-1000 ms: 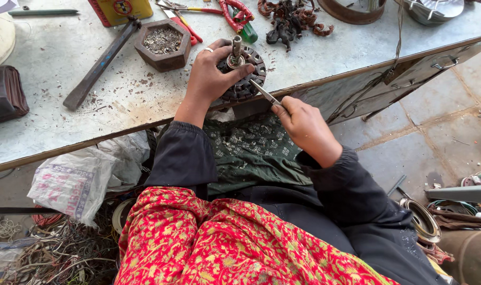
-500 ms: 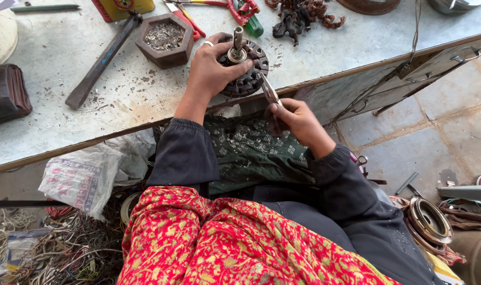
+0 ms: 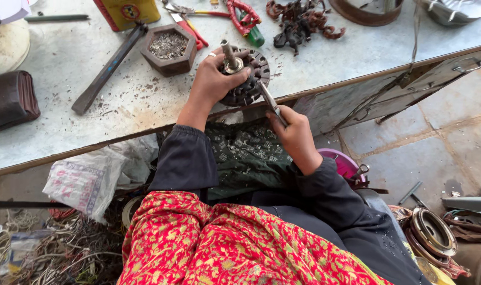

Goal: The person uses pliers to remove copper wire coils from a motor stator. They repeatedly grip and pull the coils, placing the removed pieces on the table. The person rotates the stator to access different slots and continues removing coils until the end of the clip.

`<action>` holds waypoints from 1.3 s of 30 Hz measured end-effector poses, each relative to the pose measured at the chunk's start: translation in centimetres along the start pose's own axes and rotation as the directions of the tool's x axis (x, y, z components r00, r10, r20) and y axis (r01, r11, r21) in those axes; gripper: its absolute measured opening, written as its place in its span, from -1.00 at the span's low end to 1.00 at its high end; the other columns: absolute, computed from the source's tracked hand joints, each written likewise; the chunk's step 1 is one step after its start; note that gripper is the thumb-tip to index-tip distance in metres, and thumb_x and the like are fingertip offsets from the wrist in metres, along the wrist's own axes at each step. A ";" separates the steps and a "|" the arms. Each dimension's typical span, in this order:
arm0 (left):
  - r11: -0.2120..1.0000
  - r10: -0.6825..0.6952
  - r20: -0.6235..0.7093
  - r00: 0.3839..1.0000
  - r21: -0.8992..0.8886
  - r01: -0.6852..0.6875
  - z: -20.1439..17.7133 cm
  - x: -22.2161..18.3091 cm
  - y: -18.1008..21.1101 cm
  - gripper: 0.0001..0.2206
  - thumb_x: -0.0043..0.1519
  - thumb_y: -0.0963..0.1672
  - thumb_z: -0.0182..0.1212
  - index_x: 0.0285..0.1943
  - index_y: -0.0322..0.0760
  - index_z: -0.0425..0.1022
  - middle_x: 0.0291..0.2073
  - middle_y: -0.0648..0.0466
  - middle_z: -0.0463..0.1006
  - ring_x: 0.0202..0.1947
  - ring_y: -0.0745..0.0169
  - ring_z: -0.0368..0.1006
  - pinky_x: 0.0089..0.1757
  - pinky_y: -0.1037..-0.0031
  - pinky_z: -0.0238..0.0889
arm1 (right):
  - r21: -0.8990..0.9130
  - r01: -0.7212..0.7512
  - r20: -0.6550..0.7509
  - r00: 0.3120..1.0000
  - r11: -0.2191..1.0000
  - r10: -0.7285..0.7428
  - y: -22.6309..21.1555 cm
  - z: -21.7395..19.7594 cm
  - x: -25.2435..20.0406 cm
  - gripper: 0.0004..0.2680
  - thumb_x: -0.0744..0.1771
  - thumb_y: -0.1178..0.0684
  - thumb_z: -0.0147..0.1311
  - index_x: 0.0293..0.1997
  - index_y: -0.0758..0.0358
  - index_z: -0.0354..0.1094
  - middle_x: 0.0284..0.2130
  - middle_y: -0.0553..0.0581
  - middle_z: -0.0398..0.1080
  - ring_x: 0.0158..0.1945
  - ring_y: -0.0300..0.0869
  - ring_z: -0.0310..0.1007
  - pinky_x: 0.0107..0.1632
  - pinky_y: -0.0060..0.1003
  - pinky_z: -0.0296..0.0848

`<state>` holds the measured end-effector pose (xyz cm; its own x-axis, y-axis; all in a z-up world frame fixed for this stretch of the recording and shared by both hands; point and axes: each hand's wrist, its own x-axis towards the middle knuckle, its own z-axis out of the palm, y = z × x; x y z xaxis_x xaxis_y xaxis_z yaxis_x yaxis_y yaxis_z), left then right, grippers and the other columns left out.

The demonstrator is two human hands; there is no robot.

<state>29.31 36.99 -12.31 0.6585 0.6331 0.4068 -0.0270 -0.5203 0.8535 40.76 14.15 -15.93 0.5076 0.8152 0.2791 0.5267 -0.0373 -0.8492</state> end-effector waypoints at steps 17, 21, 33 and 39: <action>0.997 0.004 0.000 1.000 0.082 -0.004 -0.3 -1.0 0.6 -0.55 0.09 -0.07 0.52 0.20 -0.03 0.63 0.03 0.07 0.62 0.03 0.19 0.57 0.05 0.39 0.43 | -0.004 -0.217 0.174 0.961 0.976 0.214 -2.1 -1.1 1.2 -0.86 0.37 0.02 0.16 -0.18 0.28 0.35 -0.58 0.04 0.26 -0.51 -0.23 0.22 -0.39 -0.25 0.26; 0.998 0.055 -0.114 0.992 0.037 -0.051 0.1 -1.0 1.0 -0.58 0.07 -0.08 0.54 0.14 -0.17 0.64 0.03 0.04 0.62 0.01 0.18 0.58 0.02 0.38 0.42 | -0.663 0.457 0.018 0.801 0.593 -0.598 -3.2 -0.6 0.9 -0.90 0.36 0.11 0.13 -0.15 0.29 0.34 -0.41 0.11 0.37 -0.34 -0.13 0.39 -0.25 -0.15 0.40; 0.951 0.190 -0.207 0.960 0.282 -0.127 0.2 -1.2 0.6 -0.54 0.09 0.06 0.53 0.08 -0.23 0.67 0.17 -0.23 0.53 0.18 -0.19 0.45 0.14 0.17 0.29 | 0.637 -0.493 0.326 0.869 0.593 0.371 0.8 -6.6 11.5 -0.86 0.29 0.22 0.08 -0.10 0.30 0.40 -0.46 0.06 0.37 -0.50 -0.18 0.47 -0.28 -0.07 0.72; 0.963 0.145 -0.225 0.964 0.256 -0.085 0.4 -1.1 0.7 -0.51 0.05 0.09 0.53 0.09 -0.15 0.67 0.22 -0.26 0.49 0.23 -0.20 0.42 0.17 0.18 0.26 | 0.505 -0.486 0.306 0.874 0.713 0.378 2.8 -6.9 14.9 -0.86 0.38 0.10 0.18 -0.11 0.39 0.38 -0.42 0.07 0.39 -0.52 -0.24 0.46 -0.26 -0.24 0.72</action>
<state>28.83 35.68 -12.30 0.4618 0.6634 0.5887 0.1106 -0.7016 0.7039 54.46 22.21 -11.03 0.4340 0.8751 -0.2143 -0.2152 -0.1303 -0.9678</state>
